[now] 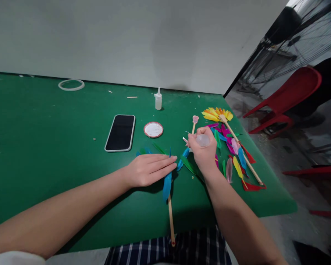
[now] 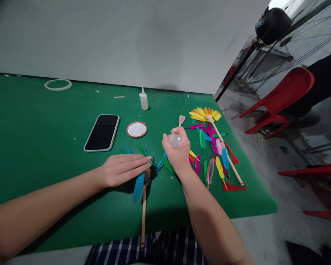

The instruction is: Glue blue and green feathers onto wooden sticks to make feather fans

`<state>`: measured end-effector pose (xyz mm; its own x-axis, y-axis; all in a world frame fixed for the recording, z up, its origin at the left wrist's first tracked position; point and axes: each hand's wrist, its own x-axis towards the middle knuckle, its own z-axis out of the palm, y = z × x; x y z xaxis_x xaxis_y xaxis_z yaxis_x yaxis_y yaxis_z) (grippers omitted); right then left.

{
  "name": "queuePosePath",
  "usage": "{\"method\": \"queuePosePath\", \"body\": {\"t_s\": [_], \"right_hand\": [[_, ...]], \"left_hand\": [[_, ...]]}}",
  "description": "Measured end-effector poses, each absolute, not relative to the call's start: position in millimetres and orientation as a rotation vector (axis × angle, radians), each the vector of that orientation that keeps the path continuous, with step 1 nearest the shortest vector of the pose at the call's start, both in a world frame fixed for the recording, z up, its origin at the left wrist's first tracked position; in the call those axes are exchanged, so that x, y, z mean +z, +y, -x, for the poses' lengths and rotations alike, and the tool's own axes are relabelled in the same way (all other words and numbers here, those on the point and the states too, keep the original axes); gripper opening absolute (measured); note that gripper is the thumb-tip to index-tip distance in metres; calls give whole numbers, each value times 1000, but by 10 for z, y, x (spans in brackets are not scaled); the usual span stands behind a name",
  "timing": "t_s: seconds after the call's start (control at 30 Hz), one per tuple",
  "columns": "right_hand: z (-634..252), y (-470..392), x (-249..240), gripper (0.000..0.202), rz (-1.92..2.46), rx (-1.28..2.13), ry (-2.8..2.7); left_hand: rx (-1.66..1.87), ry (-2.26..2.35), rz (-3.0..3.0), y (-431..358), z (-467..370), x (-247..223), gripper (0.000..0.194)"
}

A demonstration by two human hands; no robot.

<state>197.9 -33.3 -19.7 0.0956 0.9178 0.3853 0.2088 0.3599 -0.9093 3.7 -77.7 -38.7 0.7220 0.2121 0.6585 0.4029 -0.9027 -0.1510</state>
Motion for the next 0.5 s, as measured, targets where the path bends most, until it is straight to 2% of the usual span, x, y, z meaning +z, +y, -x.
{"method": "queuePosePath", "body": {"t_s": [0.5], "right_hand": [[-1967,-378,-180,19,1167,143,-1748]], "left_hand": [[-945,-494,2609,-776,-46,-398,31]]}}
